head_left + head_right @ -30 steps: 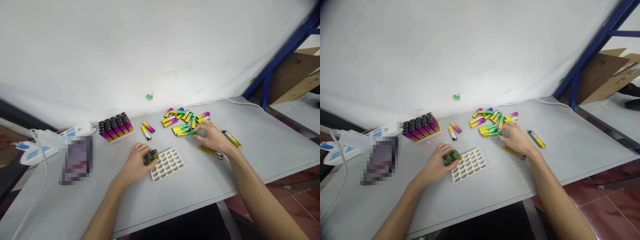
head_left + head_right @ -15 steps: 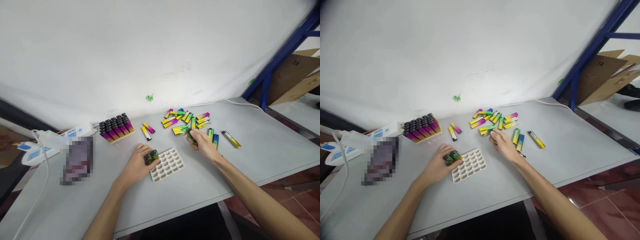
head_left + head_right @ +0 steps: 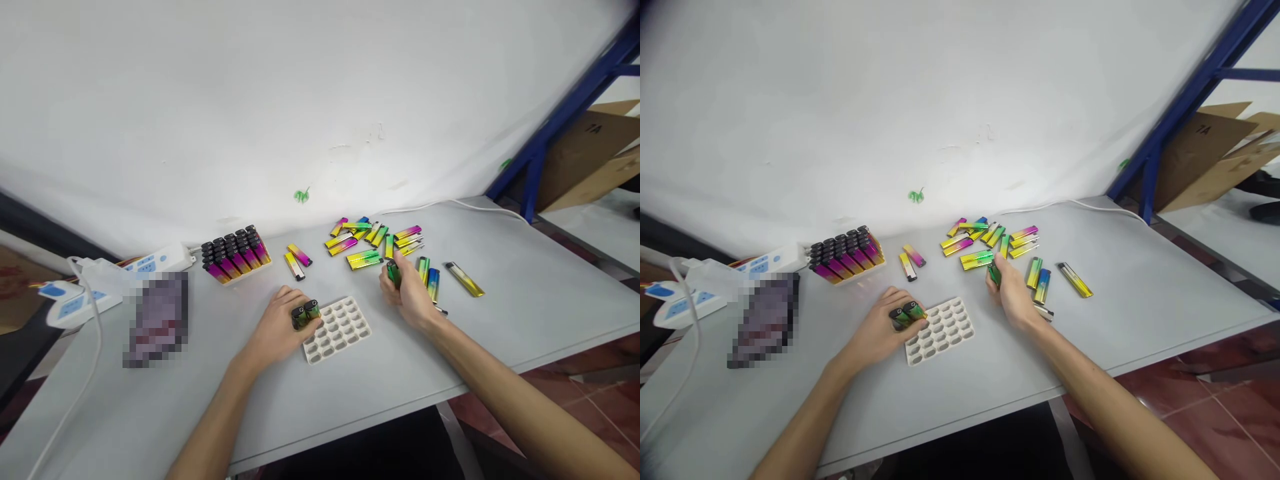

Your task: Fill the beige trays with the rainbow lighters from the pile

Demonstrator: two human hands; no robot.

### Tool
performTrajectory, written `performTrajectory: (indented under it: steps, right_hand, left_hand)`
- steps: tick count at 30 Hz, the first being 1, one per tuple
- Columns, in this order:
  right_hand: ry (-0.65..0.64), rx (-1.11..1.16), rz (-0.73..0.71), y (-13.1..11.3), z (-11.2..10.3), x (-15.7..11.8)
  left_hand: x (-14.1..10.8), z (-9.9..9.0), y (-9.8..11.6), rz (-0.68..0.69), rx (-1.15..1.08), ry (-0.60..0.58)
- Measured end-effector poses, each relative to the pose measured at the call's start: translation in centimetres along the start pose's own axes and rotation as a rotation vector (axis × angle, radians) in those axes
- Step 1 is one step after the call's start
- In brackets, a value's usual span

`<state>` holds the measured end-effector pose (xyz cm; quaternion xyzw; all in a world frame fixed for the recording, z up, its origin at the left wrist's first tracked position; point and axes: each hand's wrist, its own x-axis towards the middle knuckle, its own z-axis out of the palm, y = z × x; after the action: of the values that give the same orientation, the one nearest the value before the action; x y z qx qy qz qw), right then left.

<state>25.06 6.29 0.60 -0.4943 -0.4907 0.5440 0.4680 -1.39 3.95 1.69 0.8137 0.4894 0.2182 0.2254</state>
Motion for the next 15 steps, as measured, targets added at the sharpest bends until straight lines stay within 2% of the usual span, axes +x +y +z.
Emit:
performTrajectory:
  steps: [4,15]
  right_hand:
    - [0.06,0.16,0.074,-0.59,0.35,-0.19]
    - [0.049,0.131,0.014,-0.35,0.22,-0.09]
  left_hand:
    - [0.0,0.0,0.0,0.005,-0.002,-0.008]
    - [-0.03,0.08,-0.1,-0.002,-0.013,-0.005]
